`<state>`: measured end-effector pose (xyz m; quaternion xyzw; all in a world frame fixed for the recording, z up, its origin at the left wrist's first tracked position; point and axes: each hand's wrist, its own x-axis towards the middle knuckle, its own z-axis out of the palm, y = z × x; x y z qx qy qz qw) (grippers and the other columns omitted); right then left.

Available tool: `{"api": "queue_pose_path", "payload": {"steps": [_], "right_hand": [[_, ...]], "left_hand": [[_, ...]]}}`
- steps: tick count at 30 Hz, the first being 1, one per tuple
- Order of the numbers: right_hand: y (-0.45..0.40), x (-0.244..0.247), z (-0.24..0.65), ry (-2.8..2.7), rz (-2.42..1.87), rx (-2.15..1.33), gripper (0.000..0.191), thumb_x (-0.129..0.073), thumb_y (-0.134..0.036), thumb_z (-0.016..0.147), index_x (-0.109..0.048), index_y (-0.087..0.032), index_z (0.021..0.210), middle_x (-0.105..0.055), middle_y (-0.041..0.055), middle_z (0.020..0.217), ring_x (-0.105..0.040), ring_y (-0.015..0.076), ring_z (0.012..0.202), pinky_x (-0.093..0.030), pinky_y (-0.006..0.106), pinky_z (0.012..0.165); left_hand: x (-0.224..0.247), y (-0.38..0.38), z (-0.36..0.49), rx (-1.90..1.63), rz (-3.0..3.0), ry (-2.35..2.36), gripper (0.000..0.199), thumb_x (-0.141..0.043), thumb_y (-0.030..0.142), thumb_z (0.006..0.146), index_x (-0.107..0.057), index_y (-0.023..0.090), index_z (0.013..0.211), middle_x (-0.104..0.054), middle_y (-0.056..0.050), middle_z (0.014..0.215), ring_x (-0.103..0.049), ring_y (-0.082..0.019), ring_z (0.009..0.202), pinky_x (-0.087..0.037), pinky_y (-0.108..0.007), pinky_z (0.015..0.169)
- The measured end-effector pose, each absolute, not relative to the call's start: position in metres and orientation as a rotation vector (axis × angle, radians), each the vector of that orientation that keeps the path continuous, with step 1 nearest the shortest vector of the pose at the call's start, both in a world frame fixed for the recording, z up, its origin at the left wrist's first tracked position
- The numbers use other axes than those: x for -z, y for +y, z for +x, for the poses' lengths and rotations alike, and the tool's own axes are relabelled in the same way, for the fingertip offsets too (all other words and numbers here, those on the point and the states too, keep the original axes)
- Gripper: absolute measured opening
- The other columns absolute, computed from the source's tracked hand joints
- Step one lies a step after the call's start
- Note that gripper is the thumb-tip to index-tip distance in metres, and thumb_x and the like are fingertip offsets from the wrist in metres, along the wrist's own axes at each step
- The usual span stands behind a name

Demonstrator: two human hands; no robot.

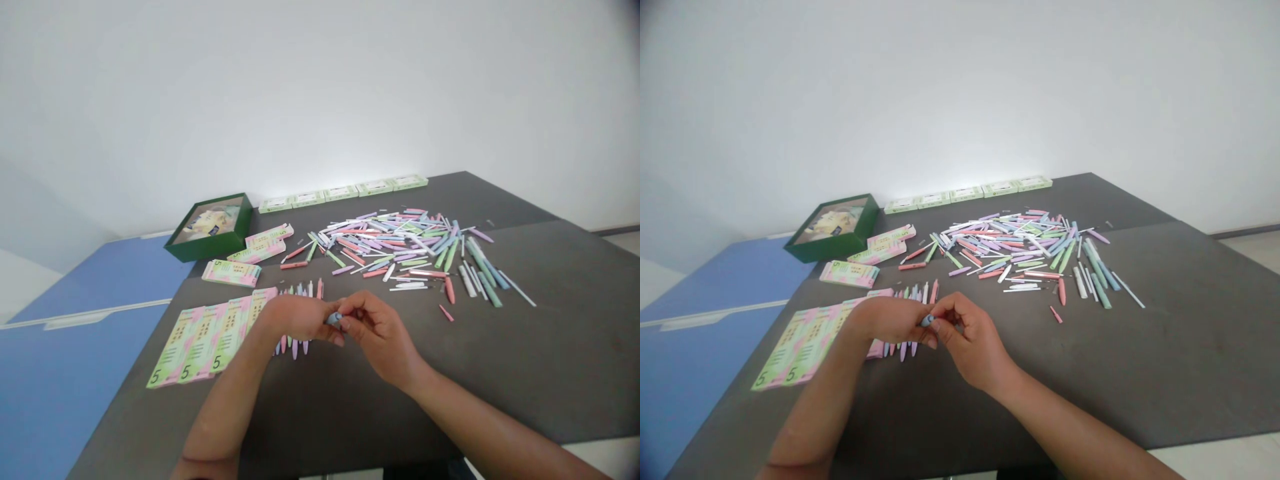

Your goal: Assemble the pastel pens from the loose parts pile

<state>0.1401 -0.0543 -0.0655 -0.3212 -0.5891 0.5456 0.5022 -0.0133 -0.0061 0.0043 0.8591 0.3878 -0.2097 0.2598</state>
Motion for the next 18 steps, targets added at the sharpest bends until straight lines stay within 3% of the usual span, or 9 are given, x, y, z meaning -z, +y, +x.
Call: {"api": "queue_pose_path", "payload": {"steps": [18], "right_hand": [[-0.0591, 0.0719, 0.1333, -1.521, -0.862, -1.244, 0.017, -0.049, -0.016, 0.082, -0.054, -0.019, 0.098, -0.057, 0.0016, 0.080, -0.052, 0.0116, 0.068, -0.043, 0.025, 0.063]], "left_hand": [[-0.0072, -0.0069, -0.0097, 0.605, 2.322, 1.046, 0.022, -0.055, 0.037, 0.081, -0.064, 0.019, 0.089, -0.067, -0.001, 0.073, -0.059, -0.016, 0.061, -0.042, -0.023, 0.057]]}}
